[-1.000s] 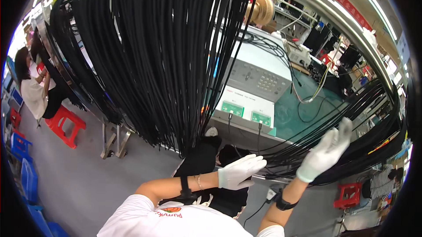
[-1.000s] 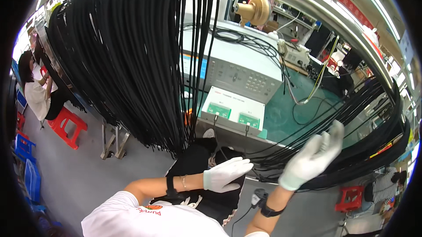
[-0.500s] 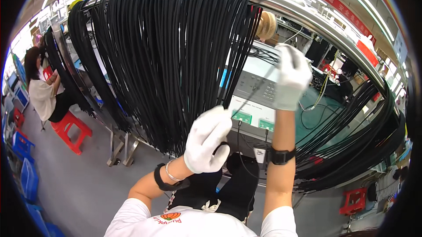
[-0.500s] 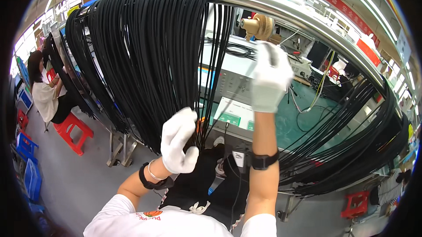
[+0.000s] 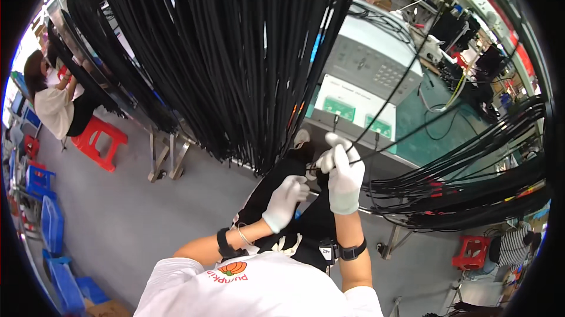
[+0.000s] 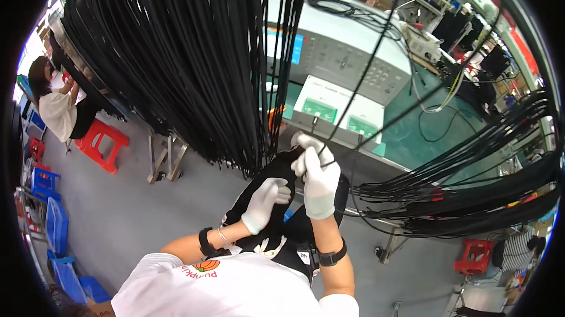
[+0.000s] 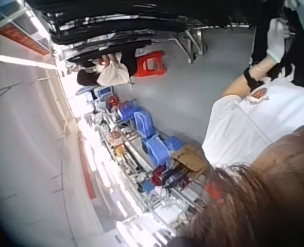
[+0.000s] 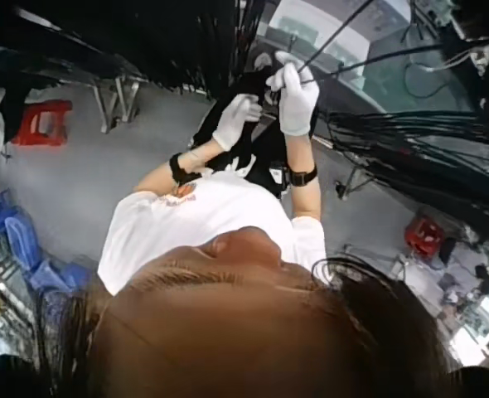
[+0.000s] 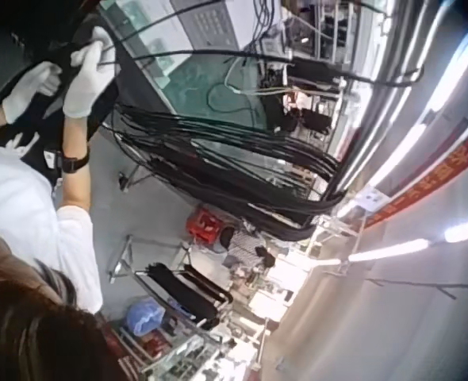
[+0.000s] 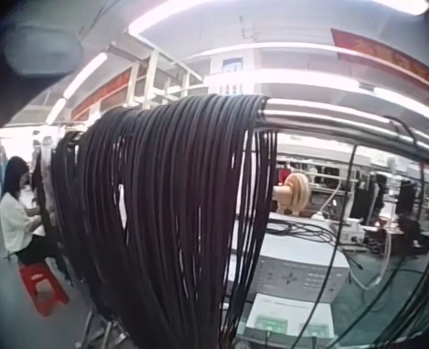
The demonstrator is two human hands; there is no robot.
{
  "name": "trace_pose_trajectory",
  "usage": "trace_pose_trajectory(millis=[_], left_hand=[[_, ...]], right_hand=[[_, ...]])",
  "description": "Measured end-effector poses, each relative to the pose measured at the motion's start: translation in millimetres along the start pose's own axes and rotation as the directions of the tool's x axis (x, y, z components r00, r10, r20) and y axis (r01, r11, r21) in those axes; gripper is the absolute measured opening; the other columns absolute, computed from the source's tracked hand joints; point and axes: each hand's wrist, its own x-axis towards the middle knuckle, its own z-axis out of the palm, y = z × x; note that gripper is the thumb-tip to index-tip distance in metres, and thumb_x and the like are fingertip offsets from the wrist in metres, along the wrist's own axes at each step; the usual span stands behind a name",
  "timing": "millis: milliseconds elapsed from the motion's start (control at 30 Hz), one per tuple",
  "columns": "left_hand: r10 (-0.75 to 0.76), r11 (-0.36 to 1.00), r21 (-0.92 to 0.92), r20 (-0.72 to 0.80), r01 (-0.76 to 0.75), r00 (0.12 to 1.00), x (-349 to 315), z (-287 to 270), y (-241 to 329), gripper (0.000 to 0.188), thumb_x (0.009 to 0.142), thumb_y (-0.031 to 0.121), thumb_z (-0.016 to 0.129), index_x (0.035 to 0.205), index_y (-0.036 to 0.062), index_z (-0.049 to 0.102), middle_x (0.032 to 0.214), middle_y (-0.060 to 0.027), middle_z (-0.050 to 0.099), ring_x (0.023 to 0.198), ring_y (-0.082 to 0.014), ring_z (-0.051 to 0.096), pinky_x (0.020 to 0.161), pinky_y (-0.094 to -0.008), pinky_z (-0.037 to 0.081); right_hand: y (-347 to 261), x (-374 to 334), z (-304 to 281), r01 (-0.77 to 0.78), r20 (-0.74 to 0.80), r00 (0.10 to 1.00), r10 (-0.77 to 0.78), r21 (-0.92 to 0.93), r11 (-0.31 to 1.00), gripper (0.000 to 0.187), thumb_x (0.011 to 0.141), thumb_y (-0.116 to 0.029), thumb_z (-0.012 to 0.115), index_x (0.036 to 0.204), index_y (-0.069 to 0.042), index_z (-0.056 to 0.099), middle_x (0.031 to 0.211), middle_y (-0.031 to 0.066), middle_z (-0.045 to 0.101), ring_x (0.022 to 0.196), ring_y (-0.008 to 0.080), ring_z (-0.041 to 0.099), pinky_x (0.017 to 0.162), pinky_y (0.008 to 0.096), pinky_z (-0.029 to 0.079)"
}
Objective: Testing the electrical connectivity of cables using a test machine in a factory.
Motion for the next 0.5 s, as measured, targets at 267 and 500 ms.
trace_pose_trajectory(millis=[267,500], left_hand=[[-0.362,0.098,-0.723,0.614,0.684,0.701,70.2,-29.2,-69.2,0.038,0.104,0.035,0.043,0.111,-0.0017,0.051,0.116,-0.0257,0.060,0.114,-0.0375,0.059,0.098,-0.0502,0.048],[-0.442,0.660,-0.579,0.216,0.479,0.871,73.7,-29.2,-50.8,0.027,0.107,0.026,0.039,0.112,0.0051,0.055,0.081,-0.0062,0.060,0.057,-0.0109,0.047,0.042,-0.0234,0.034]], right_hand=[[30.1,-81.2,-35.7,-0.213,0.229,0.944,0.238,-0.129,0.968,0.023,0.097,-0.006,0.051,0.104,0.007,0.069,0.069,0.0016,0.058,0.058,0.0054,0.046,0.056,0.0211,0.037],[0.2,-93.7,-48.7,0.345,0.694,0.665,0.275,-0.613,0.711,0.035,0.081,-0.002,0.059,0.115,0.000,0.065,0.101,0.0146,0.065,0.094,0.0316,0.065,0.087,0.0400,0.052]])
